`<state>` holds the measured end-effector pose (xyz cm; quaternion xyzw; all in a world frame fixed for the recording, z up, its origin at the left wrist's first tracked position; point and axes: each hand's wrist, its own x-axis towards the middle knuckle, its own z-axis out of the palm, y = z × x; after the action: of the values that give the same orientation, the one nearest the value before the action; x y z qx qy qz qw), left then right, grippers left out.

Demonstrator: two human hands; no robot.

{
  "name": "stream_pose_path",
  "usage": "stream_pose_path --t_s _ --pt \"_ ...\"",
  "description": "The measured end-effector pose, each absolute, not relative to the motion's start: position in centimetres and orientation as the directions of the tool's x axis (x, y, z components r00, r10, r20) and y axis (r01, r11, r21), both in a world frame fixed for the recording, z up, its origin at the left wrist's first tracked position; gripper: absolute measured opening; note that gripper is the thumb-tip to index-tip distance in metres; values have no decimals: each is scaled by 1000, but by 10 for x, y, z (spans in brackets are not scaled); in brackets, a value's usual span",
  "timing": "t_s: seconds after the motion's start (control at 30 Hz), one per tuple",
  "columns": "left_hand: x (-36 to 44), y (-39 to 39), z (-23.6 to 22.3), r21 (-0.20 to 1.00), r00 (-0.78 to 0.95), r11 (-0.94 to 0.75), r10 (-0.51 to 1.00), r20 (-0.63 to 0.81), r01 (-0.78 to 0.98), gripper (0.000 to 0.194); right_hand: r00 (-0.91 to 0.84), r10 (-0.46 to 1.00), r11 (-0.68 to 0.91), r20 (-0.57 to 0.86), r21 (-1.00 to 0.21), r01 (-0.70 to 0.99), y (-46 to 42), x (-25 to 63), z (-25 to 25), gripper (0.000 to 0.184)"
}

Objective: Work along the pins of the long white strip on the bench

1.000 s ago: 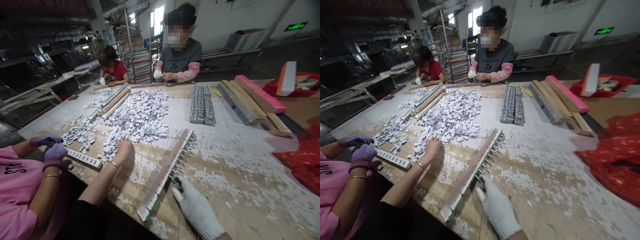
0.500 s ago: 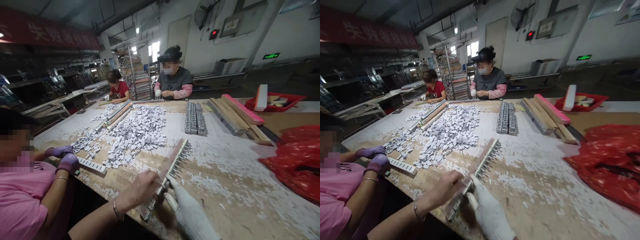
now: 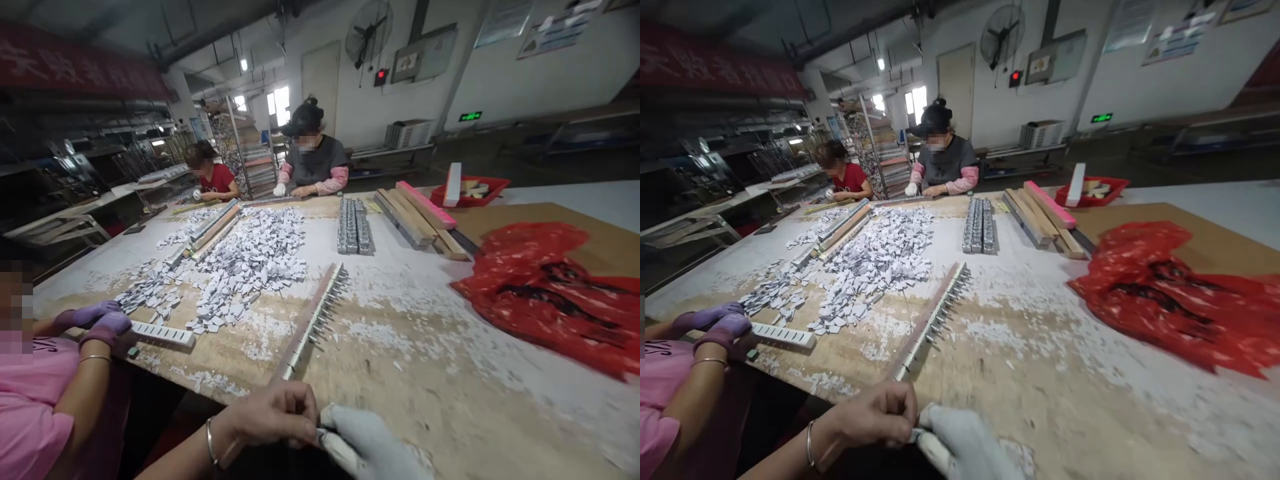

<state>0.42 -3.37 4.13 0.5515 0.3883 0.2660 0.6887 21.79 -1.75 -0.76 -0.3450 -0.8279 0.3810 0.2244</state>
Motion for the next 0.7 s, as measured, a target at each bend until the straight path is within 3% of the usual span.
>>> stream_pose_path --t_s 0.07,0.1,0.2,0.3,0.37,0.47,0.57,0.7 --pt "10 -37 29 933 499 355 819 -281 -58 42 -690 721 399 60 -850 344 -20 217 1 29" --pt "13 -39 25 952 409 307 870 -275 -13 38 -669 741 376 52 -859 349 -20 216 3 30" --pt "18 -42 17 920 153 0 986 -65 391 24 -586 810 378 36 -795 474 -12 208 0 29" --pt "11 -29 10 740 176 -160 983 58 654 27 -598 800 395 -57 -699 596 5 195 -7 25" --pt "1 -9 3 648 142 -144 988 55 748 25 -555 818 359 -149 -623 695 20 185 -12 26" --pt "-15 26 -11 532 15 -84 991 134 842 30 -376 905 270 -200 -413 870 42 171 -21 28" --pt "-23 50 -26 492 75 -144 985 158 858 29 -329 931 286 -156 -247 926 55 159 -35 25" --pt "-22 52 -40 490 152 -194 981 124 850 32 -398 909 369 -123 -205 906 61 148 -48 22"
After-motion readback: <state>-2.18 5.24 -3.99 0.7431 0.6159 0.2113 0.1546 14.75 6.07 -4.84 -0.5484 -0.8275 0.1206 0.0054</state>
